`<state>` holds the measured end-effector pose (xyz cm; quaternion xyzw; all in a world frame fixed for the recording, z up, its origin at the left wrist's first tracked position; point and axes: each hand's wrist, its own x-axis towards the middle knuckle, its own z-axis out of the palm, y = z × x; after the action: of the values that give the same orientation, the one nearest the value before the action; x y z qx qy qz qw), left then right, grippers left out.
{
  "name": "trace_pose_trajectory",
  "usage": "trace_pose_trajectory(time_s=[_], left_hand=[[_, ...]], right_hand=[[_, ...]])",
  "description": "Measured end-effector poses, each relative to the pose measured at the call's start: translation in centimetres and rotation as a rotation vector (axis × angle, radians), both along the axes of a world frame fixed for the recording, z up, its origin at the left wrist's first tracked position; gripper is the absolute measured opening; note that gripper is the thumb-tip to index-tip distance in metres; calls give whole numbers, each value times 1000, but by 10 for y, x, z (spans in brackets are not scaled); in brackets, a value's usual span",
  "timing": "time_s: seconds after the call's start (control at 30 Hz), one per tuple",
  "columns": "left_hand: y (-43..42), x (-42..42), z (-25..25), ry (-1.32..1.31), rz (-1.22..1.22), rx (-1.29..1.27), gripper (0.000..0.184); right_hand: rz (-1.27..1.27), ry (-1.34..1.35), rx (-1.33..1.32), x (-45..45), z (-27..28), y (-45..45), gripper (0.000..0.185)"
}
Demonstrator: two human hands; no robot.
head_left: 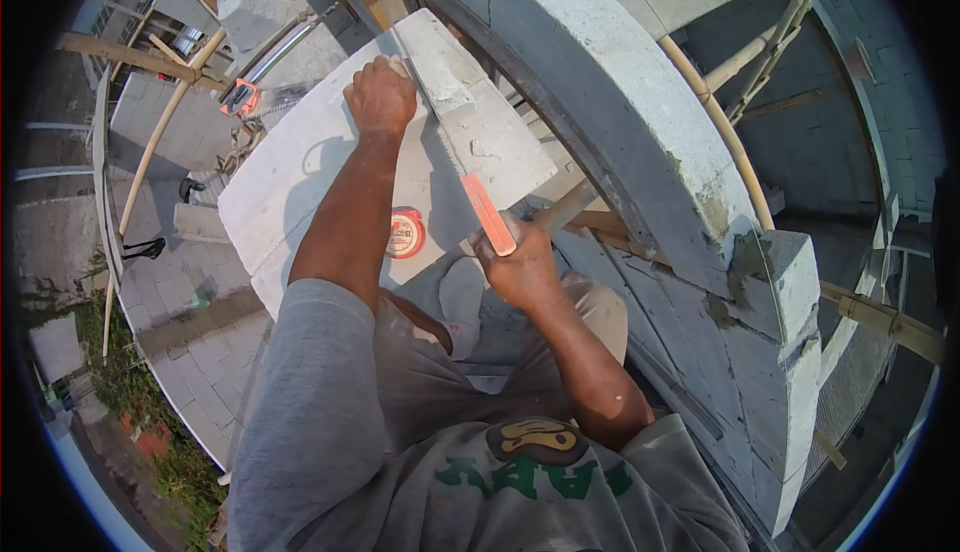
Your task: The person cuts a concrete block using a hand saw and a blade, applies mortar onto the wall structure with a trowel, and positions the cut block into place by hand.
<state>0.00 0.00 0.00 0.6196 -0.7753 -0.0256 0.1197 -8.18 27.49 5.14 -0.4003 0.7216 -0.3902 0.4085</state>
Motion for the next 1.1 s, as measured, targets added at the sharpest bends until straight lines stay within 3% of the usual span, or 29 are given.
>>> trace_pose_trajectory(time_s=[0.07,0.1,0.13,0.23,0.33,0.4,0.5,0.63,0.83,0.93,1.0,1.07,1.1], left_hand=[[-23,8,11,-16,1,-91,39],[21,-16,-13,56,12,28,37],[15,-14,-8,46,19,23,36],[-2,-2,1,33,21,-15,34],[1,-1,-4,17,-25,-29,34],[0,-2,-3,25,-18,-40,34],[5,-5,0,-3,-17,-11,35],[3,-5,2,-34,-13,-24,36],[-1,-3,-3,-21,-18,-28,37],[4,-7,4,-46,12,8,37],[1,-9,4,-42,-1,-18,37],[1,-4,-1,-41,-4,-21,37],[1,-3,-3,-33,3,-22,37]], right_hand=[[-14,-40,-63,10,8,50,19],[-50,-40,43,-11,30,129,18],[-87,-124,27,-10,26,147,18],[-78,-122,-77,-13,3,107,17],[41,4,51,-26,21,-23,19],[72,129,-12,-17,27,-41,24],[-21,73,-24,0,3,29,22],[-60,-190,50,-10,26,138,23],[67,58,97,-23,9,-39,19],[22,45,13,-10,-1,-10,20],[-55,13,-59,-2,11,61,19],[-76,-206,25,-9,28,124,18],[-24,-149,13,-15,26,119,21]])
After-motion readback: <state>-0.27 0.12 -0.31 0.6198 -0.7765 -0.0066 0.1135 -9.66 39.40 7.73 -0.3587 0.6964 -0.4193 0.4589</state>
